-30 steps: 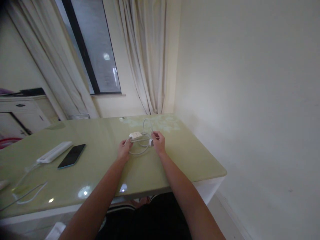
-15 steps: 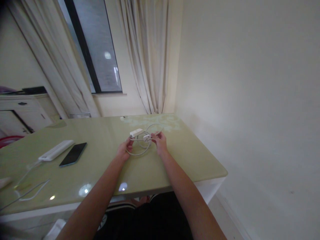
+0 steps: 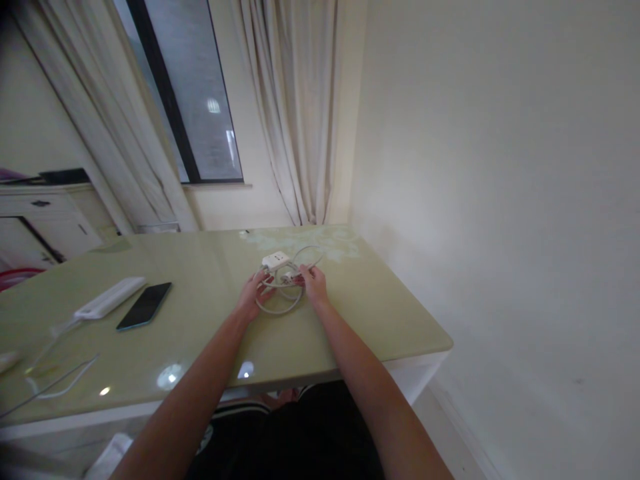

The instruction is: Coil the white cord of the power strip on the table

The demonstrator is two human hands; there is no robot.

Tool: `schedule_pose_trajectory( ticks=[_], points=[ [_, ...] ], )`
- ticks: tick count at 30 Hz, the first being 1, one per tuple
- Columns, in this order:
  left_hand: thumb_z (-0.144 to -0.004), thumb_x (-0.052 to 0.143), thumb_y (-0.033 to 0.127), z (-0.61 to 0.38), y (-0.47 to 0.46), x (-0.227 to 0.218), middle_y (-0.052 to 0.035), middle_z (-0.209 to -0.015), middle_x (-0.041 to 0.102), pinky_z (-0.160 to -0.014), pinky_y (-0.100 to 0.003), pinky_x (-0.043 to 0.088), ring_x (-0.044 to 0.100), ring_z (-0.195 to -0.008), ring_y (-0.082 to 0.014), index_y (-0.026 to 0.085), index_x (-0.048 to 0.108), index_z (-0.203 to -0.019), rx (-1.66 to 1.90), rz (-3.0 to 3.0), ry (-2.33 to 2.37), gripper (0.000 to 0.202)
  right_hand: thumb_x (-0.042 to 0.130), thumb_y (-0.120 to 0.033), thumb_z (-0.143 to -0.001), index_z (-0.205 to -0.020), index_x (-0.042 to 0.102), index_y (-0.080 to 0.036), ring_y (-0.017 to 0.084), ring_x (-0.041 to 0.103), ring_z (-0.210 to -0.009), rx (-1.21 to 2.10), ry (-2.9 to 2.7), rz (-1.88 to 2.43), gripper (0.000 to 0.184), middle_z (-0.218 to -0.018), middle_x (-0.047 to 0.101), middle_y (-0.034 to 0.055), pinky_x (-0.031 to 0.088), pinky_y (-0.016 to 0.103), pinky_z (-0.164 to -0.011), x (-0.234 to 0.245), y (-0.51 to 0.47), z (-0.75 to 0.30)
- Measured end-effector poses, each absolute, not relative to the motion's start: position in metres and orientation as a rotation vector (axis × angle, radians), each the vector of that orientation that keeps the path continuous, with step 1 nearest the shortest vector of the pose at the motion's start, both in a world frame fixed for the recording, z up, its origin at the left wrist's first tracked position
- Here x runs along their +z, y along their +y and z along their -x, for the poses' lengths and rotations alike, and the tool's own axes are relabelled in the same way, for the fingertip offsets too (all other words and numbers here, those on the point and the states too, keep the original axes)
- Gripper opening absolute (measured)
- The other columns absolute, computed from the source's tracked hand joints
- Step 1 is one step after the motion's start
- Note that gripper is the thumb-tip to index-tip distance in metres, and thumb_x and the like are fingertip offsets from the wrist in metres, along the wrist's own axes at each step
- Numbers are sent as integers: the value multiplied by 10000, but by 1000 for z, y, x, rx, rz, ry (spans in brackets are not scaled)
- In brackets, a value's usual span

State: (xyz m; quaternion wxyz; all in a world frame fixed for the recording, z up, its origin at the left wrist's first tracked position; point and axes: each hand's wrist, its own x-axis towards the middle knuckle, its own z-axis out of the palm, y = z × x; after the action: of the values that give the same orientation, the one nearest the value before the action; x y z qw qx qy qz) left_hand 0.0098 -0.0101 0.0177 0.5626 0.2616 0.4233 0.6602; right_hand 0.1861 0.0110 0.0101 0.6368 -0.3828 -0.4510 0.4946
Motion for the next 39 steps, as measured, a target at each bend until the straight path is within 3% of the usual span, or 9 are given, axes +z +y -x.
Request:
schedule_pose_trajectory(
  ticks=[3,7,13,18,24,27,30,35,39],
  points=[
    [-746,815,304,-11,-15,22,-85,-1059,693,-720,-335,609,704,-911,-212,211,669,-1015,1475,-624,868,320,780,-558,-675,-775,690,-173,189,693,-622,1164,-1021,884,407,-704,705,32,583,318,-625,9,13,-187],
    [-773,778,259,-13,-16,23,-85,-1078,708,-707,-308,610,693,-907,-190,208,684,-1018,1521,-674,903,267,787,-523,-667,-778,708,-167,186,699,-651,1145,-1043,919,381,-738,729,50,571,305,-627,7,14,-188],
    [-728,801,272,-17,-13,18,-123,-979,747,-718,-282,565,726,-836,-203,149,677,-968,1506,-854,952,296,840,-463,-624,-822,612,-200,202,695,-588,1009,-1052,1017,400,-665,715,29,465,243,-473,4,11,-189],
    [-672,807,248,-20,-13,13,-108,-941,756,-769,-304,533,724,-877,-233,163,677,-934,1544,-983,925,304,614,-602,-810,-775,677,-163,180,637,-494,1164,-1103,975,445,-690,740,95,455,272,-469,7,12,-189],
    [-704,800,246,-21,-17,8,-96,-1082,755,-965,-343,504,667,-1117,-266,184,731,-1071,1511,-1138,878,378,686,-584,-773,-560,691,-188,123,529,-492,861,-1545,1065,449,-516,636,5,341,228,-490,0,9,-181],
    [-727,805,219,-21,-19,10,-94,-1128,740,-966,-309,497,651,-1142,-245,191,734,-1078,1530,-1151,893,359,715,-560,-776,-530,694,-200,121,514,-486,789,-1628,1078,436,-479,613,-8,315,227,-489,-1,4,-178],
    [-752,798,228,-20,-21,13,-94,-1055,740,-882,-277,512,671,-1025,-223,183,738,-1037,1576,-1204,961,295,688,-589,-803,-583,745,-191,131,526,-482,818,-1641,1058,458,-472,613,0,356,238,-509,3,0,-181],
    [-819,745,387,-19,-23,12,-47,-792,704,-722,-276,506,646,-758,-204,193,704,-1099,1518,-1420,1063,343,571,-663,-841,-678,750,-157,136,497,-460,855,-1311,1150,561,-487,567,4,363,254,-485,11,6,-187],
    [-842,713,469,-21,-24,11,-34,-717,658,-693,-261,469,596,-728,-195,205,730,-936,1525,-1307,1166,281,337,-466,-945,-1017,755,-156,167,604,-604,883,-1216,1004,525,-848,708,81,465,285,-539,14,10,-193]
  ],
)
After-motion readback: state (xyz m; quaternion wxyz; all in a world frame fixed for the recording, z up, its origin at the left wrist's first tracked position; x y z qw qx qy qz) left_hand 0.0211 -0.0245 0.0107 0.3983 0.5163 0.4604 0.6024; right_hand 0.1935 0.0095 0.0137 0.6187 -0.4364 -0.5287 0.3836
